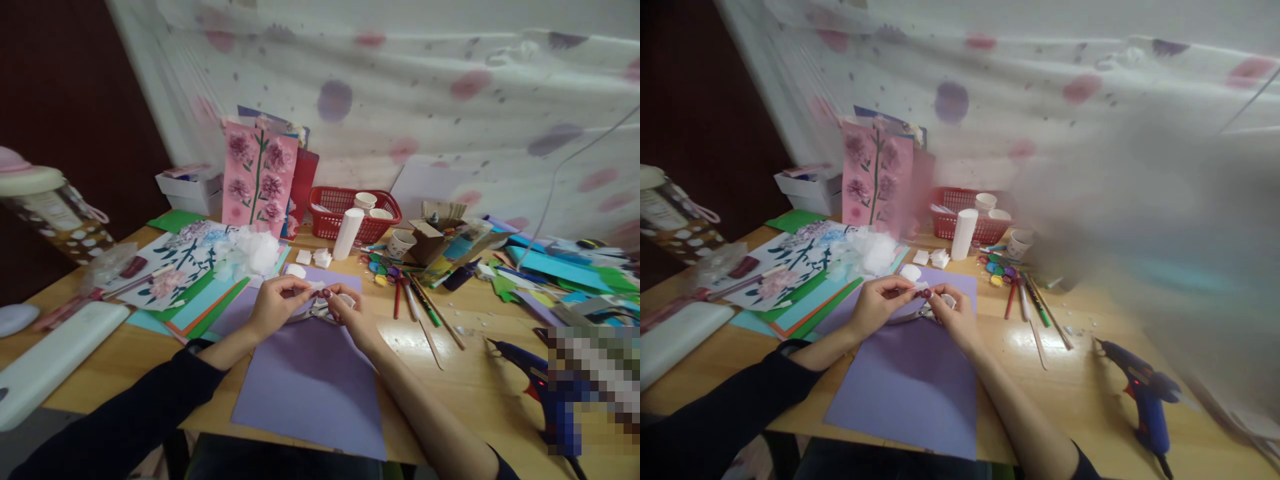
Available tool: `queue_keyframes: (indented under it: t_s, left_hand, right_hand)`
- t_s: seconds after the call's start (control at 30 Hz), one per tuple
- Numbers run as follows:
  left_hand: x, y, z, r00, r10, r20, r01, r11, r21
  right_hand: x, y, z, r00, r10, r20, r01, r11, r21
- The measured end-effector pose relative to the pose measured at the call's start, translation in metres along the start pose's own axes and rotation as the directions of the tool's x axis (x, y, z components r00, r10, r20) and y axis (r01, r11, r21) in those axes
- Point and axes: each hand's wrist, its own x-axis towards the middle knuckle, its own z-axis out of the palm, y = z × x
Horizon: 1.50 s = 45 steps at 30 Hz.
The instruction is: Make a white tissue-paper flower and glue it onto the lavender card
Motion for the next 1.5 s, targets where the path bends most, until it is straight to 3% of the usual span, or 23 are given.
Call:
queue_keyframes:
  t_s: [0.13,0.27,0.53,0.8,1.17,1.3,1.5]
  left_hand:
    - [-0.002,0.003,0.000,0.995,0.076,0.057,-0.079,0.996,0.042]
    - [-0.003,0.005,-0.002,0.977,0.135,0.162,-0.145,0.988,0.049]
    - [-0.002,0.000,-0.003,0.980,0.070,0.188,-0.068,0.998,-0.017]
    - [-0.002,0.001,-0.004,0.979,0.073,0.193,-0.068,0.997,-0.034]
    - [-0.002,0.001,0.001,0.997,0.060,0.049,-0.062,0.997,0.039]
    - [-0.001,-0.001,0.002,0.994,-0.093,-0.051,0.089,0.992,-0.085]
    - [0.008,-0.005,-0.003,0.933,-0.297,-0.202,0.242,0.935,-0.257]
  right_hand:
    - [-0.001,0.000,0.002,1.000,-0.001,-0.019,0.000,0.996,-0.086]
    - [0.002,0.003,0.002,0.998,-0.006,-0.057,0.003,0.999,-0.055]
    - [0.004,0.004,0.001,0.997,-0.008,-0.072,0.006,0.999,-0.031]
    - [0.004,0.005,0.000,0.998,-0.005,-0.063,0.004,1.000,-0.026]
    - [0.001,0.002,0.002,0.999,-0.018,-0.030,0.015,0.996,-0.088]
    - [0.002,0.004,0.001,0.999,-0.008,-0.041,0.004,0.996,-0.093]
    - [0.007,0.010,0.000,0.997,0.015,-0.078,-0.022,0.996,-0.092]
